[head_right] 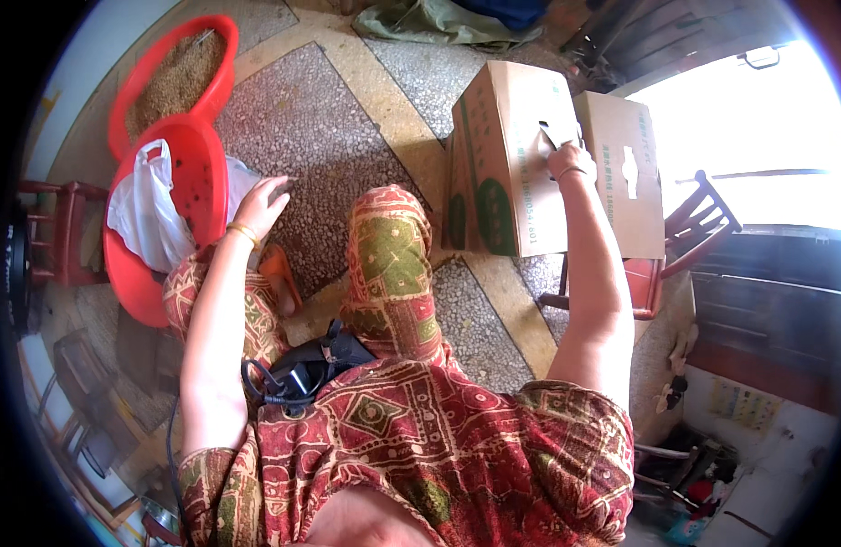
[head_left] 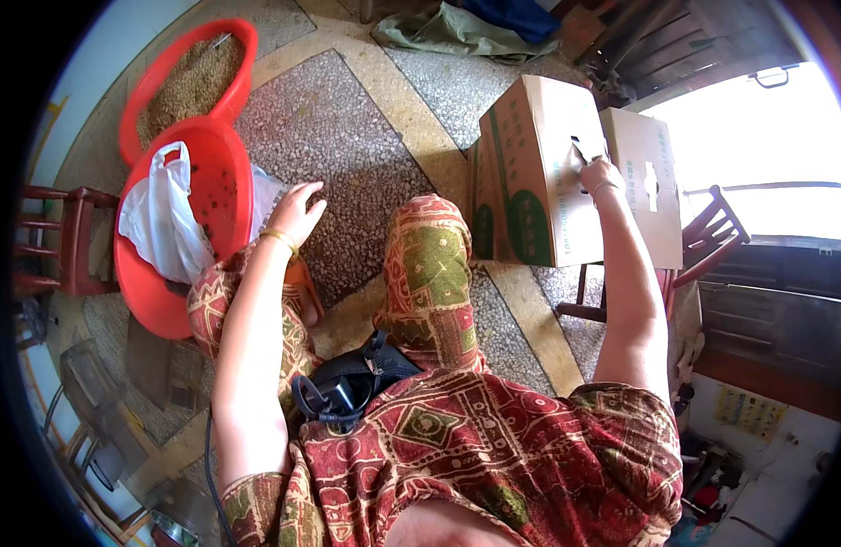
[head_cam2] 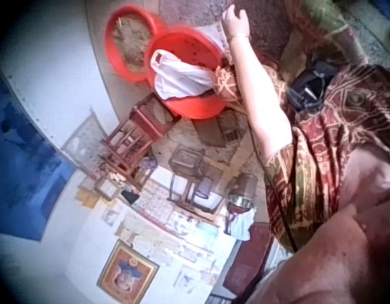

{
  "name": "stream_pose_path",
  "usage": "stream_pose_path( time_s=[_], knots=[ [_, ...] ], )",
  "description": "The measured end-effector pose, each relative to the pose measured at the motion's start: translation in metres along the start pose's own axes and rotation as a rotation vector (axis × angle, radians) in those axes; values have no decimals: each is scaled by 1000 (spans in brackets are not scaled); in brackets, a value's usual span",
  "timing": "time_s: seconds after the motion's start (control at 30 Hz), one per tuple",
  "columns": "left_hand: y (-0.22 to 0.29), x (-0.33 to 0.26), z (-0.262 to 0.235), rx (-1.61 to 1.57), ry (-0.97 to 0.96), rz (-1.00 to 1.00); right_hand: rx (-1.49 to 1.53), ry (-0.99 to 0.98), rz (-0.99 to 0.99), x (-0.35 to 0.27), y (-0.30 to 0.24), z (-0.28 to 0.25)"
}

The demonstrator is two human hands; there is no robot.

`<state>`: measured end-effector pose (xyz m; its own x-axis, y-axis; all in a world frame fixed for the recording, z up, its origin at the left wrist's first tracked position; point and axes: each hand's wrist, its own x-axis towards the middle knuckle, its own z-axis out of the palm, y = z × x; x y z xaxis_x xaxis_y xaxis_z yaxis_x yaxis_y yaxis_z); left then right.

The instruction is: The person sits on the floor and assembles multiple flat-packed cardboard boxes. They fold the side flaps, tuck the tabs into slots, and secure the box structure. The person handles several boxes sequentially, stacking the completed ones nearby.

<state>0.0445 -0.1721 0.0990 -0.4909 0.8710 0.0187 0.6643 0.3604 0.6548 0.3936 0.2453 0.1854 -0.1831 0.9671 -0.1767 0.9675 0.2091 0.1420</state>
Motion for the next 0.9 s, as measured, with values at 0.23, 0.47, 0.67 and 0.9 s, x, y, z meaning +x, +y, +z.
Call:
stream_pose_path(
  time_s=[0.23, 0.47, 0.67, 0.9],
  knots=[
    [-38, -31, -21, -444, 2, -195, -22, 32, -107, -19, 0, -16],
    [8, -78, -92, -818, 320, -242, -61, 358, -338, -45, -27, 38],
    [-1, -148, -121, -939, 549, -156, 163, 350, -802, -134, -72, 79],
    [-46, -238, -150, -932, 772, -244, 291, 252, -953, -155, -79, 70]
  ],
)
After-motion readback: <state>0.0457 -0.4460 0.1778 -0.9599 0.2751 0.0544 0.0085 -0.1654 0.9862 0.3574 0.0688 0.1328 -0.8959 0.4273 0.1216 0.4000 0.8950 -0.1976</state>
